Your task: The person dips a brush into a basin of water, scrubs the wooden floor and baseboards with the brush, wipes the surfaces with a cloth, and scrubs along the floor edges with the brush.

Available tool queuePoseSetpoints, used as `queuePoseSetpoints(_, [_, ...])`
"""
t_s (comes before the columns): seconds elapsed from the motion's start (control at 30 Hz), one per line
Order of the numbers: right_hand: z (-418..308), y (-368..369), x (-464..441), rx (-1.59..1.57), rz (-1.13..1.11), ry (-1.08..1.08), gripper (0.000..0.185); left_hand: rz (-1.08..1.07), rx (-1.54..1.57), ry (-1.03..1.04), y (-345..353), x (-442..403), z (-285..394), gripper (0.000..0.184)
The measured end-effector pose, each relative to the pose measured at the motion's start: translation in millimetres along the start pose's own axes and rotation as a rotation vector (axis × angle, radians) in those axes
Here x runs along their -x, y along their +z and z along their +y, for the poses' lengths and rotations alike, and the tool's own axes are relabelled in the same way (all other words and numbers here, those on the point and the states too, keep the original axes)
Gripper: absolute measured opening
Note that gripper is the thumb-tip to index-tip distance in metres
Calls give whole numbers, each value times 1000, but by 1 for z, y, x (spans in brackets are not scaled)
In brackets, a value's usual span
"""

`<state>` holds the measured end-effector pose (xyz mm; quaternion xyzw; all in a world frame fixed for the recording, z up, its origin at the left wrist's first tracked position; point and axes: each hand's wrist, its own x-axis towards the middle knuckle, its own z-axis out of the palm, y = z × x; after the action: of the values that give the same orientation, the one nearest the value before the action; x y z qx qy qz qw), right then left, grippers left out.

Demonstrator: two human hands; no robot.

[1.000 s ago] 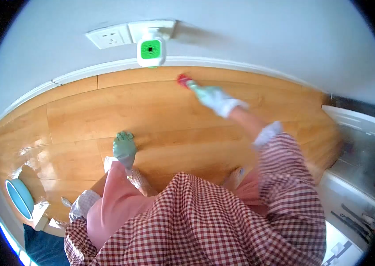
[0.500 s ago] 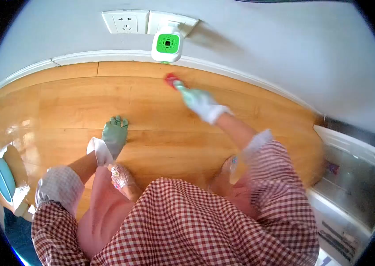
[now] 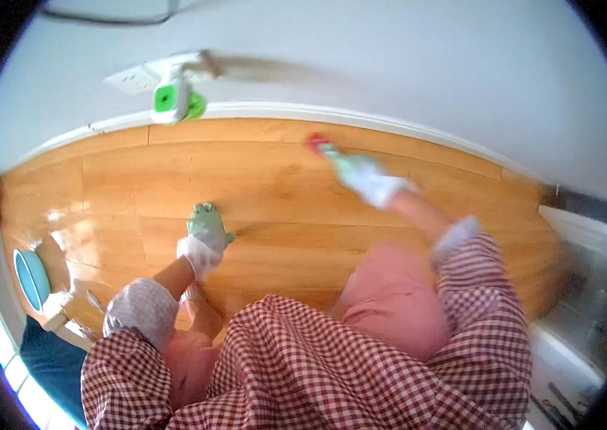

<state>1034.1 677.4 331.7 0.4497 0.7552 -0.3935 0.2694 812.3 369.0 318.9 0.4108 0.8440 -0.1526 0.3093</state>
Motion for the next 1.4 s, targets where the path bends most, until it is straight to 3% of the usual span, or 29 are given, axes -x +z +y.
queuePoseSetpoints(0.07, [13,34,-42,316,-104,-150,83,-19,34,-34,8,0,22,78])
queuePoseSetpoints(0.17, [21,16,-3,-143,-22,-18,80,-34,73,-9,8,9,24,75])
queuePoseSetpoints(0.23, [60,8,-11,-231,157,78,83,4,86,24,12,-4,31,74])
queuePoseSetpoints(0.27, [113,3,-12,-181,291,141,87,-11,63,-23,9,-9,38,75])
queuePoseSetpoints(0.33, [179,-35,6,-187,289,222,94,-62,10,-117,7,-10,50,77])
queuePoseSetpoints(0.43, [150,-45,8,-188,135,285,94,39,-82,-48,30,-13,42,77])
queuePoseSetpoints(0.53, [66,40,-38,-203,171,-160,87,-66,-172,22,36,-21,38,79])
queuePoseSetpoints(0.57, [31,43,-25,-196,109,-175,85,99,-184,119,42,-24,39,80])
queuePoseSetpoints(0.63, [50,34,-27,-188,87,-140,85,399,-222,323,47,-16,38,85])
queuePoseSetpoints(0.67, [65,39,-18,-205,66,-106,85,248,-200,253,44,-11,36,88])
queuePoseSetpoints(0.73, [130,2,6,-365,272,154,89,15,-105,110,19,-25,75,93])
queuePoseSetpoints(0.77, [165,-14,29,-530,400,226,83,-40,-277,217,19,-21,75,82])
queuePoseSetpoints(0.83, [262,-39,37,-528,450,454,73,-188,-512,368,15,-19,75,75])
queuePoseSetpoints(0.87, [265,-32,42,-424,457,371,70,-298,-588,403,13,-20,78,77])
queuePoseSetpoints(0.93, [233,-16,43,-272,478,213,64,-249,-649,423,12,-22,83,79])
queuePoseSetpoints(1.0, [144,29,19,-288,422,35,59,-194,-680,436,14,-28,85,81])
queuePoseSetpoints(1.03, [110,55,9,-291,371,-34,57,-154,-650,431,25,-34,81,80])
queuePoseSetpoints(1.07, [90,75,-1,-303,310,-77,55,-49,-419,301,45,-49,74,79])
queuePoseSetpoints(1.1, [92,100,-25,-333,289,-149,57,57,-222,191,70,-63,61,78])
queuePoseSetpoints(1.13, [105,80,-14,-457,344,-6,57,131,-108,149,89,-75,50,77])
queuePoseSetpoints(1.17, [128,38,13,-587,386,146,58,106,-318,345,90,-72,32,77])
queuePoseSetpoints(1.2, [161,-2,36,-693,445,288,58,121,-326,384,89,-77,37,75])
queuePoseSetpoints(1.23, [194,-16,46,-503,505,262,56,138,-334,423,89,-81,43,73])
queuePoseSetpoints(1.27, [226,-31,56,-308,571,250,55,160,-168,303,83,-72,56,71])
queuePoseSetpoints(1.33, [285,-53,50,-244,516,378,52,11,-259,315,50,-42,89,65])
queuePoseSetpoints(1.37, [299,-51,49,-222,487,443,51,-150,-523,449,12,-29,108,63])
queuePoseSetpoints(1.4, [269,-33,47,-202,572,294,43,-296,-782,577,-9,-27,123,61])
